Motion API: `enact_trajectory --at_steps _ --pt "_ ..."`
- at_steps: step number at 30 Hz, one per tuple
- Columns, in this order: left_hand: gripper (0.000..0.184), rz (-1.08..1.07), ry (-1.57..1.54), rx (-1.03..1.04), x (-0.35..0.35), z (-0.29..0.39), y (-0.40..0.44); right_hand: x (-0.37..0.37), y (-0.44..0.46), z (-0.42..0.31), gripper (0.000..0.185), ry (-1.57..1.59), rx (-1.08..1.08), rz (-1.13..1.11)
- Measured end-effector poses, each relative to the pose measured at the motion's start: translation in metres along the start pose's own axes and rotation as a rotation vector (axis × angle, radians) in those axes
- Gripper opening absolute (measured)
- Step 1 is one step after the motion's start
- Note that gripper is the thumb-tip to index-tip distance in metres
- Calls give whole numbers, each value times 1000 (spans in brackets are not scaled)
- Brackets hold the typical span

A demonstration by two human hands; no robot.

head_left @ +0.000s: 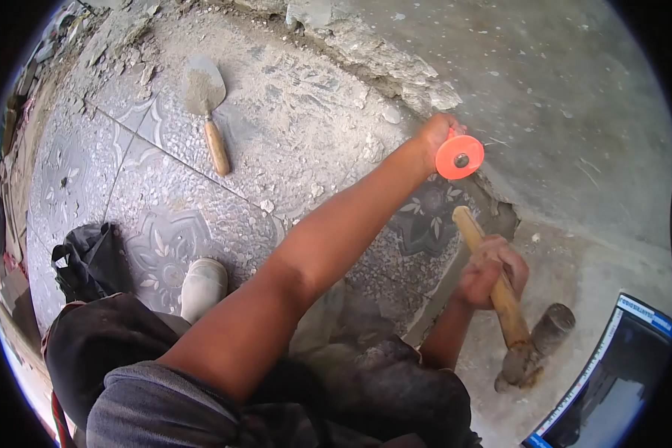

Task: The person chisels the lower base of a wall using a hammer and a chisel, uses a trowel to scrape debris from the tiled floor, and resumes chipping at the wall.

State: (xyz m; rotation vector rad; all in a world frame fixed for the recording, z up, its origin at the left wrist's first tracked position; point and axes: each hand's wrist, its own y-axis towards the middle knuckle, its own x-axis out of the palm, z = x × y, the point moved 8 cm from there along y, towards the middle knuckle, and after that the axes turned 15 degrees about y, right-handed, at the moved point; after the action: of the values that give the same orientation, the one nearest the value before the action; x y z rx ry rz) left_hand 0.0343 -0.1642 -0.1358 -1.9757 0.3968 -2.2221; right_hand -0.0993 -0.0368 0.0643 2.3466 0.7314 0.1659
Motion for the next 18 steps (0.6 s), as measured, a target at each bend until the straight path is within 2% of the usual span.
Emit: enact_trajectory --at_steps 1,4,6,8,11,13,14,16,18 --pt "12 -11 -11 -4 4 -1 2 -2 -16 32 11 -227 45 -104" --pt "11 9 38 45 13 0 -7 -20 -47 90 11 -527 669 -58" --pt "10 40 69 37 15 -3 -19 -29 -32 53 4 -403 647 46" --pt "8 16 69 50 20 4 -12 -28 -3 2 10 -115 366 67" --pt "5 10 24 36 1 1 6 -16 25 -43 17 278 -40 -18" --pt "4 33 20 22 2 0 7 -11 -4 9 10 236 -110 135" --pt "5 19 15 23 11 2 5 -15 -28 67 11 -150 292 25" --pt "7 -2 8 3 21 -4 0 -38 -52 97 9 -451 741 38" --pt "8 35 42 14 7 6 -6 -50 -59 88 5 -212 847 251"
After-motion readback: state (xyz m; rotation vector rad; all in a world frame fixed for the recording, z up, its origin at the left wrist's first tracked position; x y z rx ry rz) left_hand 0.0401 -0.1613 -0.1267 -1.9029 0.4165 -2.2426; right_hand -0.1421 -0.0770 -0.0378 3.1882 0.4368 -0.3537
